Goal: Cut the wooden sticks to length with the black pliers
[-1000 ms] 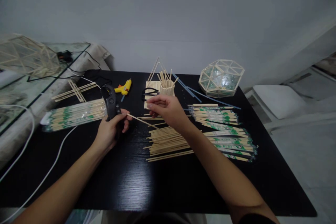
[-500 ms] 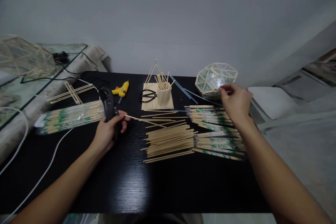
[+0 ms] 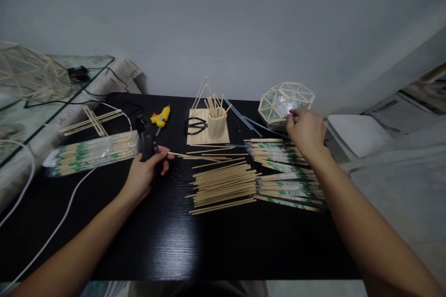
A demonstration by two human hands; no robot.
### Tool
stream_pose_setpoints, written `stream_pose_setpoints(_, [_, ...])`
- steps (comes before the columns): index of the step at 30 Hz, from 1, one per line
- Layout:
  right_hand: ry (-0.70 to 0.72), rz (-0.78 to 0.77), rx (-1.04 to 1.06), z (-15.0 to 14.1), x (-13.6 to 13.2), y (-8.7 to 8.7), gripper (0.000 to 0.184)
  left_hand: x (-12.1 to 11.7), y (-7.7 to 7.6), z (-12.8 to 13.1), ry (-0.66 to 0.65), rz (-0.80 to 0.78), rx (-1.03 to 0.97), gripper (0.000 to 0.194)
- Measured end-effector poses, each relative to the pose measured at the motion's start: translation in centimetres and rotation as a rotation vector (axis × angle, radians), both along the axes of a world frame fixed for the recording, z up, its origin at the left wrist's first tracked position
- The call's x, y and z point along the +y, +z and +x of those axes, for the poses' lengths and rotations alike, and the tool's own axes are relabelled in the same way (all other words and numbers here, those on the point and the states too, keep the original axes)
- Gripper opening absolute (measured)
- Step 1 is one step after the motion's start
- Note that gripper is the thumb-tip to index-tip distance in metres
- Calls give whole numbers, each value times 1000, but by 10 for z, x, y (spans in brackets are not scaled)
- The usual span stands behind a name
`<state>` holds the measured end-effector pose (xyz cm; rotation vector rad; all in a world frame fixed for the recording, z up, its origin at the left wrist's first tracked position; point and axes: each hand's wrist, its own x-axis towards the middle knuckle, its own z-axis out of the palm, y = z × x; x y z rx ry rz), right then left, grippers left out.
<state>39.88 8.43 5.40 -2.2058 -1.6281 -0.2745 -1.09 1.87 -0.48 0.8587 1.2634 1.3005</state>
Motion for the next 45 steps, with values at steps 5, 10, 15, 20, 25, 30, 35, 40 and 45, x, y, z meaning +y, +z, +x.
stream_pose_setpoints(5, [177, 151, 28, -25, -18, -6, 33, -2, 0, 0, -27, -2, 33, 30])
stream_pose_setpoints(10, [451, 57, 197, -77, -44, -19, 22, -1, -2, 1, -32, 3, 53, 30])
stream_pose_setpoints(15, [681, -222, 268, -120, -54, -23, 12, -1, -1, 1, -29, 18, 63, 30])
stream_pose_setpoints(20, [757, -400, 243, -149, -51, -20, 9, -1, 1, 1, -27, 20, 65, 30])
stream_pose_setpoints(25, [815, -503, 195, -168, -52, -26, 13, -1, 2, 0, -26, 15, 69, 30])
stream_pose_setpoints(30, [829, -551, 101, -172, -53, -30, 13, -1, 1, -1, -22, 7, 73, 30])
stream_pose_setpoints(35, [859, -556, 69, -168, -51, -41, 11, 0, 0, -1, -13, 16, 62, 30])
stream_pose_setpoints(40, [953, -481, 39, -165, -50, -56, 18, 2, 0, -2, -2, 26, 61, 28])
stream_pose_setpoints(45, [1012, -444, -62, -167, -54, -63, 27, 2, 0, -3, -5, 18, 56, 26])
